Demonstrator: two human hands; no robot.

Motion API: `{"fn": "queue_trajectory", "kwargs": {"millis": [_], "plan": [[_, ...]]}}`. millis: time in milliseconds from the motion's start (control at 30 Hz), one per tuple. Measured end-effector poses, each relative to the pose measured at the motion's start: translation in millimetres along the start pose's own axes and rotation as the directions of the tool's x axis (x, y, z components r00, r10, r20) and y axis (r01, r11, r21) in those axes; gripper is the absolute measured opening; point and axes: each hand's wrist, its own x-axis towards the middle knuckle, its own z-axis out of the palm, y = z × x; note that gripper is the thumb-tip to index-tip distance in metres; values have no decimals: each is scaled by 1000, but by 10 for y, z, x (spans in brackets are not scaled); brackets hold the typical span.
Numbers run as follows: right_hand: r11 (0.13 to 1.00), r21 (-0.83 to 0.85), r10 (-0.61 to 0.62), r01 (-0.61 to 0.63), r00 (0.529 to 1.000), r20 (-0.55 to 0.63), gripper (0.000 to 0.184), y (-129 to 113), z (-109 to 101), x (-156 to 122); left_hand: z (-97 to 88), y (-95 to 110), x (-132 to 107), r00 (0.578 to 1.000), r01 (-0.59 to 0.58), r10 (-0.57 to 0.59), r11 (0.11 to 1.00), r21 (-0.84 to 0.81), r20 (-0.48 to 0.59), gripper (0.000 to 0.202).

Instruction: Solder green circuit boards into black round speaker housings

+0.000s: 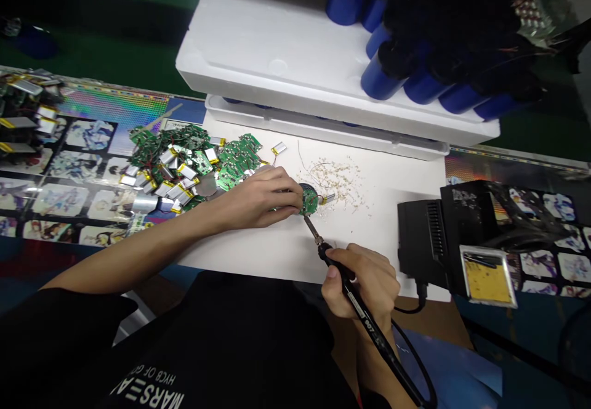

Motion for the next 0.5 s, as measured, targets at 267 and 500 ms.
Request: {"fn": "queue_trajectory", "kwargs": {"millis": [267, 500], "plan": [[999, 6, 33, -33, 999, -21, 11, -40, -1, 13, 3, -2, 1, 1000, 0, 0, 1000, -8, -14, 21], [980, 106, 188, -171, 965, -181, 12, 43, -71, -52, 5, -5, 3, 1000, -2, 2, 1000, 24, 6, 26]]}}
